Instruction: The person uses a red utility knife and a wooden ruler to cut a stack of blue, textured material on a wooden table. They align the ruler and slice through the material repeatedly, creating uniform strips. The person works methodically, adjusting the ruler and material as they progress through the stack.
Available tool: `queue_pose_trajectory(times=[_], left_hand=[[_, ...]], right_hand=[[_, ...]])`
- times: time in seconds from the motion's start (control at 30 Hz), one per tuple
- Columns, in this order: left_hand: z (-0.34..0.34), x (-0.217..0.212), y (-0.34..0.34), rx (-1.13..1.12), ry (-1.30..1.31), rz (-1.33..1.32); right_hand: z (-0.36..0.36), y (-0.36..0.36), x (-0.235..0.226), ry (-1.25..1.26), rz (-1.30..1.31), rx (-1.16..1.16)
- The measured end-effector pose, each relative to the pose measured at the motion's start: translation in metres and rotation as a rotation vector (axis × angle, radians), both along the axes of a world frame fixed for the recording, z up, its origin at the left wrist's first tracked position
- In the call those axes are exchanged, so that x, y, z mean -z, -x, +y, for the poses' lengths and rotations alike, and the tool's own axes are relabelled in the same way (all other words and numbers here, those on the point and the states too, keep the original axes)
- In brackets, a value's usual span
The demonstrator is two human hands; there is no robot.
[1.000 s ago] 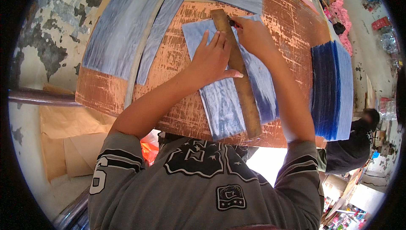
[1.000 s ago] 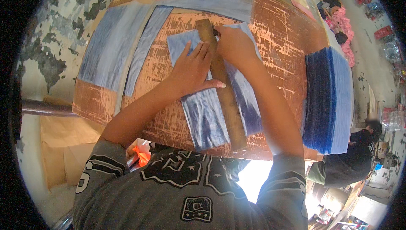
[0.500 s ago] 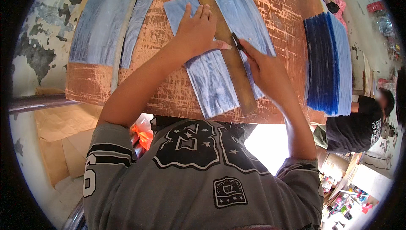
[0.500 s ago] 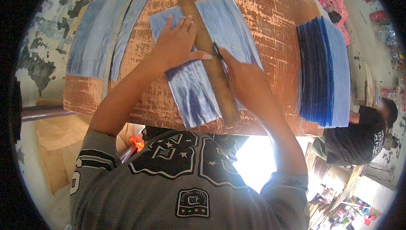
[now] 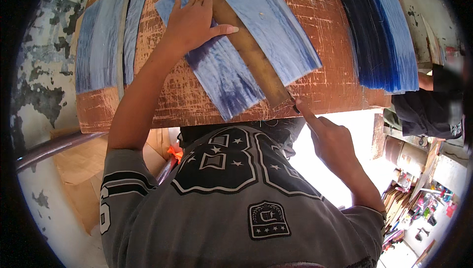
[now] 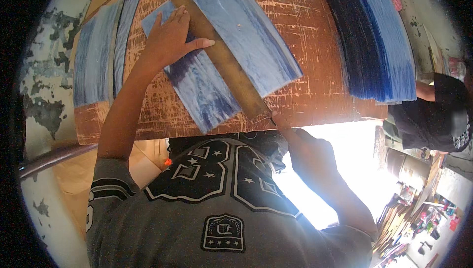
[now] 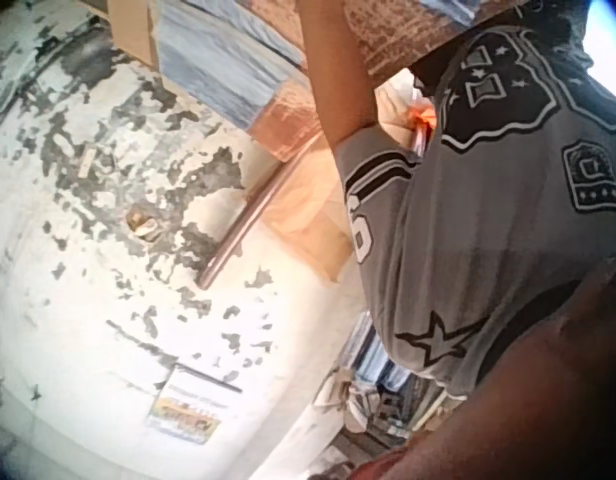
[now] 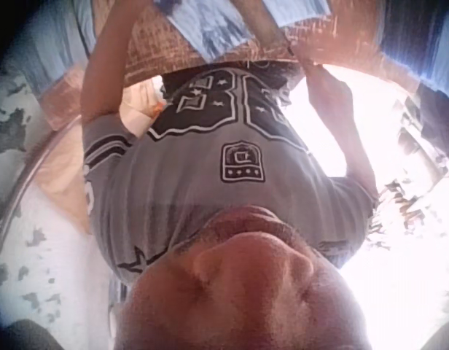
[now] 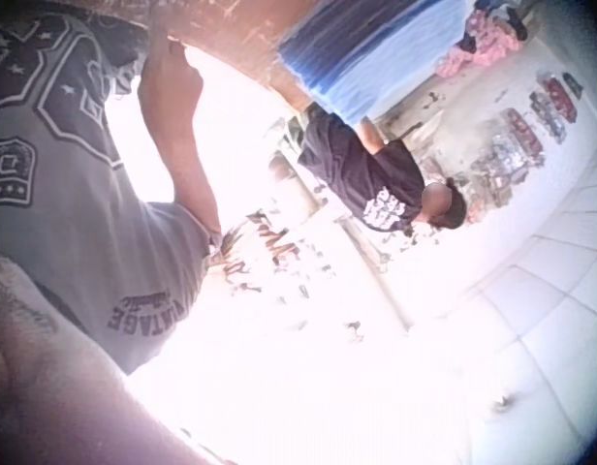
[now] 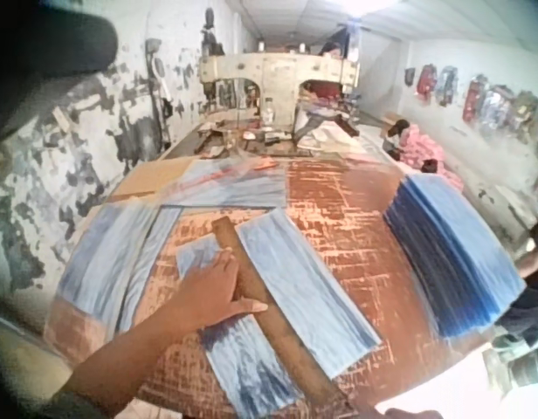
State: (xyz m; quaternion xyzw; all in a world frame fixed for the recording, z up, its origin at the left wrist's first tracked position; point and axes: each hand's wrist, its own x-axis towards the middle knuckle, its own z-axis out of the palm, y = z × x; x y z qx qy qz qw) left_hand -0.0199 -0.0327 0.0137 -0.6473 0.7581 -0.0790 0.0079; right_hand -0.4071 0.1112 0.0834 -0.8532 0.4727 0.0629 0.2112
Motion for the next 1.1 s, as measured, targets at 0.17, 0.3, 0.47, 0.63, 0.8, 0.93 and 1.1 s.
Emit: queue_pose_trajectory(times=[0.17, 0.3, 0.47, 0.63, 0.8, 0.93, 1.1], left_hand=[[-0.001, -0.002, -0.001, 0.009, -0.015, 0.018], [0.0, -0.003, -0.001, 0.002, -0.022, 0.027], [0.006, 0.006, -0.002, -0.002, 0.023, 0.179], [0.009, 0.013, -0.002, -0.013, 0.016, 0.314], [0.012, 0.015, -0.001, -0.019, 0.035, 0.407], [0.013, 0.015, -0.001, 0.006, 0.053, 0.505], [0.014, 0.017, -0.005, 0.023, 0.085, 0.544]], right_hand=[[-0.01, 0.011, -0.03, -0.047, 0.0, 0.06], [-0.027, 0.002, -0.043, -0.011, -0.253, 0.328], [-0.058, -0.039, -0.009, 0.109, -0.485, 0.307], [-0.092, -0.087, 0.011, 0.161, -0.447, 0.234], [-0.124, -0.119, 0.023, 0.23, -0.396, 0.106], [-0.142, -0.133, 0.027, 0.247, -0.32, 0.041], [-0.151, -0.143, 0.022, 0.227, -0.281, 0.013]])
